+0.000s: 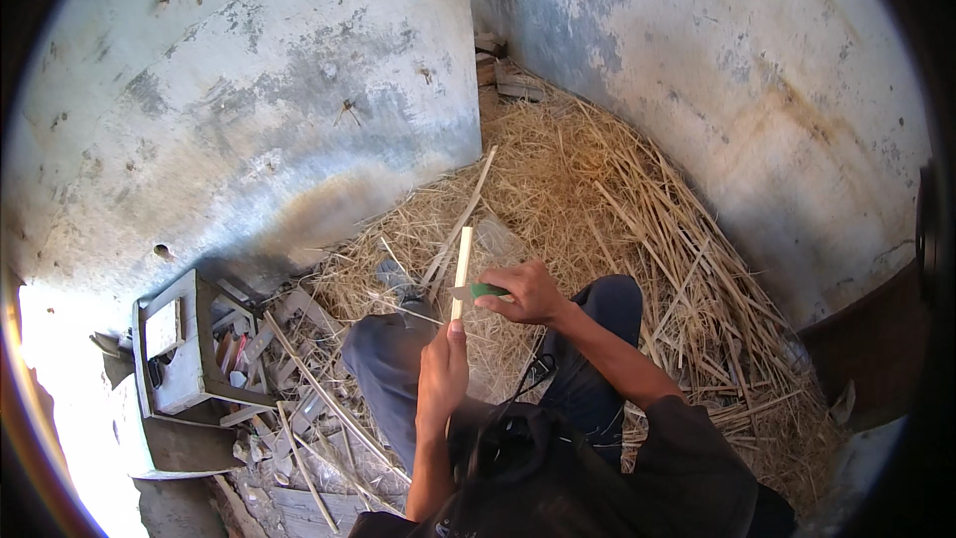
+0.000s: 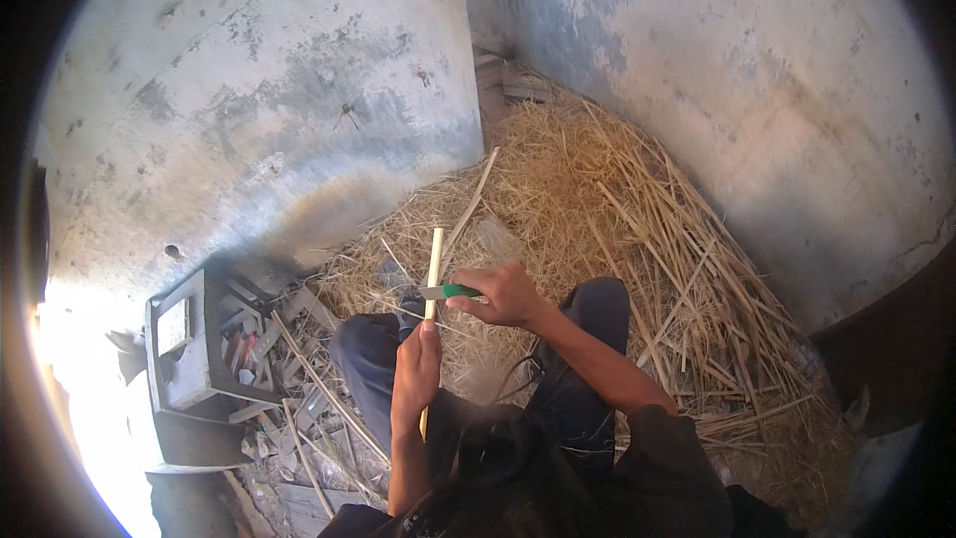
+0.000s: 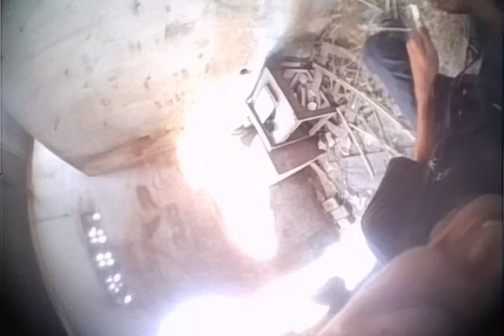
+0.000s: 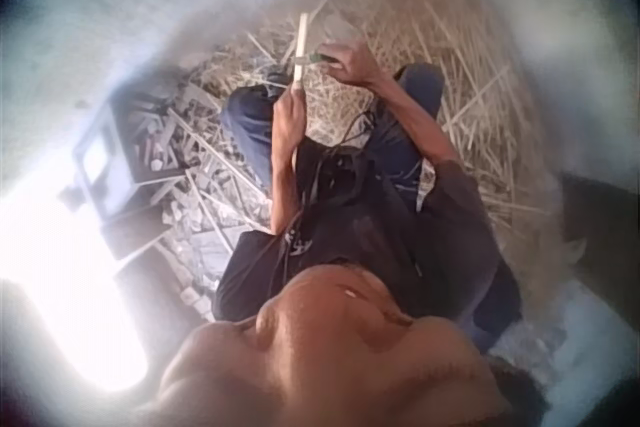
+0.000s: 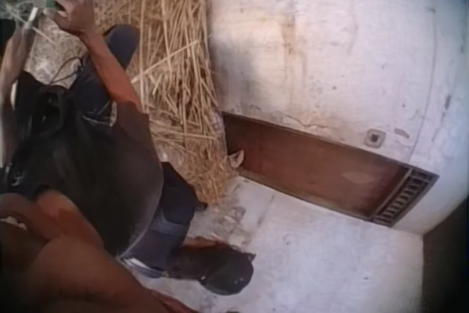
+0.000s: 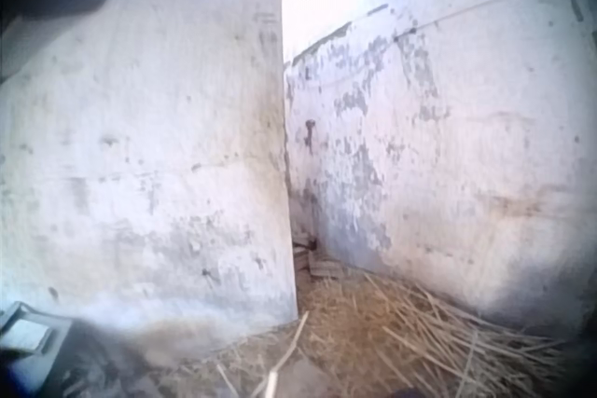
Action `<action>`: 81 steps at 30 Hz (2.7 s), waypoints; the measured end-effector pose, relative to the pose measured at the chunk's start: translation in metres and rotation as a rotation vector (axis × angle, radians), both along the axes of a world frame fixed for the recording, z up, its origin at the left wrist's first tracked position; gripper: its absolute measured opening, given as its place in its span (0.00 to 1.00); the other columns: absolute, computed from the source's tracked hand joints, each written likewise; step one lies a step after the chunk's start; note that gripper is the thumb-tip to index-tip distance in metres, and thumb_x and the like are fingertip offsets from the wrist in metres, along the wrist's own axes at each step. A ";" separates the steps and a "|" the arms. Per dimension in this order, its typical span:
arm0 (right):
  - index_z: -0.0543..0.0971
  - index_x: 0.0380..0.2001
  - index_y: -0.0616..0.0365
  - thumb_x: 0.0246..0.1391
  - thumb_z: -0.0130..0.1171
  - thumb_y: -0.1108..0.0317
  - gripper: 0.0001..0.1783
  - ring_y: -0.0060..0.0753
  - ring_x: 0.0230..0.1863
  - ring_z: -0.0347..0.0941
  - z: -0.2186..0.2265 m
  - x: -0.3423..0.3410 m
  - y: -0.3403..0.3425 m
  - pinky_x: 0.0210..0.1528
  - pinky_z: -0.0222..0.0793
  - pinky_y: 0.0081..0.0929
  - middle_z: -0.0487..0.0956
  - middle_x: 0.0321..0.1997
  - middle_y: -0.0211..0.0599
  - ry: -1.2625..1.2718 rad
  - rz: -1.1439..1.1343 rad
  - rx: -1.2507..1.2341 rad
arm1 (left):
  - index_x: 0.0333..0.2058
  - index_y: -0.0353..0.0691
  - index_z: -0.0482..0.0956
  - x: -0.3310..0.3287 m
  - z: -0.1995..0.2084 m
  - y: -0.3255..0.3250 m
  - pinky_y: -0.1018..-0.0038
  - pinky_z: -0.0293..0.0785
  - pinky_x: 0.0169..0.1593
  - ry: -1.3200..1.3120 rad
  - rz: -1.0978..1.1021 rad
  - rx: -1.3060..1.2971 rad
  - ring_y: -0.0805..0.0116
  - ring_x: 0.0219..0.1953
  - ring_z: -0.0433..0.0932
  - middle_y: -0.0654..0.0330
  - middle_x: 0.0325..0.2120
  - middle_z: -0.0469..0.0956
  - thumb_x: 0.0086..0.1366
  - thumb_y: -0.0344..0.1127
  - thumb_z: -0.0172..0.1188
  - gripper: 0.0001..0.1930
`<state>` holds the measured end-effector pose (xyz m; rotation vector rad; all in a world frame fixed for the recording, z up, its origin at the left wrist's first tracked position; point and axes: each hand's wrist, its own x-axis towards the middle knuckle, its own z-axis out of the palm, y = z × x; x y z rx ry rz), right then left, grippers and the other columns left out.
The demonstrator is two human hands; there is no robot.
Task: The person sits on a straw-covered floor and uses a green utility knife to shave thin strips off a long bamboo stick. They hold the stick with their left hand and scrape the blade along its length with their right hand, creating a pile of shavings.
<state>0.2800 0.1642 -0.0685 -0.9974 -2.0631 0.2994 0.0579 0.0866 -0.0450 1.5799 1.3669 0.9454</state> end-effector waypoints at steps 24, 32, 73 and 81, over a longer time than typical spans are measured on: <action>0.88 0.43 0.53 0.76 0.52 0.37 0.30 0.19 0.17 0.62 0.012 0.074 0.043 0.21 0.61 0.28 0.69 0.18 0.20 0.516 -0.489 -0.253 | 0.40 0.32 0.78 -0.004 0.015 -0.040 0.43 0.71 0.36 0.113 -0.073 -0.089 0.27 0.33 0.79 0.35 0.24 0.77 0.84 0.43 0.48 0.19; 0.83 0.51 0.56 0.76 0.61 0.52 0.18 0.10 0.22 0.58 0.028 0.009 0.008 0.24 0.53 0.18 0.68 0.21 0.18 0.678 0.190 -0.653 | 0.39 0.35 0.78 0.010 0.010 -0.002 0.41 0.73 0.35 0.221 -0.002 0.012 0.30 0.30 0.81 0.38 0.22 0.79 0.83 0.46 0.51 0.19; 0.84 0.43 0.63 0.69 0.65 0.52 0.21 0.34 0.29 0.79 0.015 0.008 0.005 0.32 0.73 0.33 0.81 0.31 0.39 0.270 0.047 -0.073 | 0.38 0.33 0.82 -0.019 0.021 -0.015 0.78 0.66 0.23 -0.216 0.033 -0.197 0.81 0.18 0.72 0.65 0.20 0.77 0.83 0.40 0.57 0.16; 0.86 0.45 0.62 0.66 0.69 0.53 0.20 0.41 0.30 0.84 0.013 0.007 0.004 0.33 0.78 0.35 0.86 0.34 0.42 0.206 0.058 0.038 | 0.35 0.38 0.76 -0.019 0.017 -0.011 0.79 0.64 0.19 -0.294 -0.031 -0.199 0.80 0.14 0.67 0.66 0.20 0.72 0.87 0.48 0.45 0.23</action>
